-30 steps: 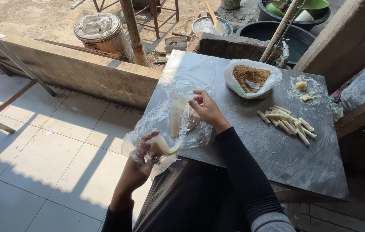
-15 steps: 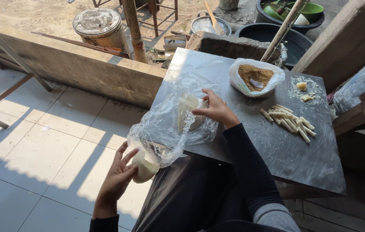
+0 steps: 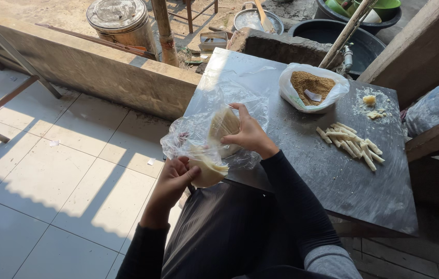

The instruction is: The person scoops a granular filling onto small triangle-shaped dough wrappers using a spoon and rolls them into thin cylinders.

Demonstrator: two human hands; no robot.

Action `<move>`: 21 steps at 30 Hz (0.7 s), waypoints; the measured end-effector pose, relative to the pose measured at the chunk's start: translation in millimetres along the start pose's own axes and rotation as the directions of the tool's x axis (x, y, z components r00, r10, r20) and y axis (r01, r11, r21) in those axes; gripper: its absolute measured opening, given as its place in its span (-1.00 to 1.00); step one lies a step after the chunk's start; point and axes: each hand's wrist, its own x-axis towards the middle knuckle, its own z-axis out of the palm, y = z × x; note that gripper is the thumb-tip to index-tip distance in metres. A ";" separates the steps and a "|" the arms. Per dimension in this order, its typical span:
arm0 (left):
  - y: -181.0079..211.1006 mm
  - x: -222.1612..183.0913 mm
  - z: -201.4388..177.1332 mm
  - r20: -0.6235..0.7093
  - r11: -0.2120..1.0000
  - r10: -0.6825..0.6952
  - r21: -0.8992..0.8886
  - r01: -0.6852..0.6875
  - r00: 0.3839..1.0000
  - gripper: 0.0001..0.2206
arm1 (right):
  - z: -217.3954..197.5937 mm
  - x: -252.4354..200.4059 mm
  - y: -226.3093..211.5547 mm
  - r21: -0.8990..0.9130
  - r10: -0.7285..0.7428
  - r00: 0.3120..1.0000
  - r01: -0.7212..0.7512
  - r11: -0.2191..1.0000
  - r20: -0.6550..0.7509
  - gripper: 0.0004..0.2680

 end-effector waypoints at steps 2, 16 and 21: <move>12.1 32.5 12.5 0.053 0.990 0.131 -0.054 -0.128 0.990 -0.26 | 3.6 4.7 16.0 0.100 -0.097 0.995 0.100 0.990 -0.029 -0.21; 46.1 78.2 75.0 0.367 0.996 0.075 -0.069 -0.053 0.927 -0.30 | -46.4 0.8 19.9 0.187 -0.332 0.805 0.470 0.863 -0.492 -0.31; 40.9 29.6 58.7 0.364 0.993 -0.115 0.013 0.119 0.924 -0.29 | -37.2 -7.6 3.5 -0.674 -0.631 0.624 0.217 0.706 -0.460 -0.43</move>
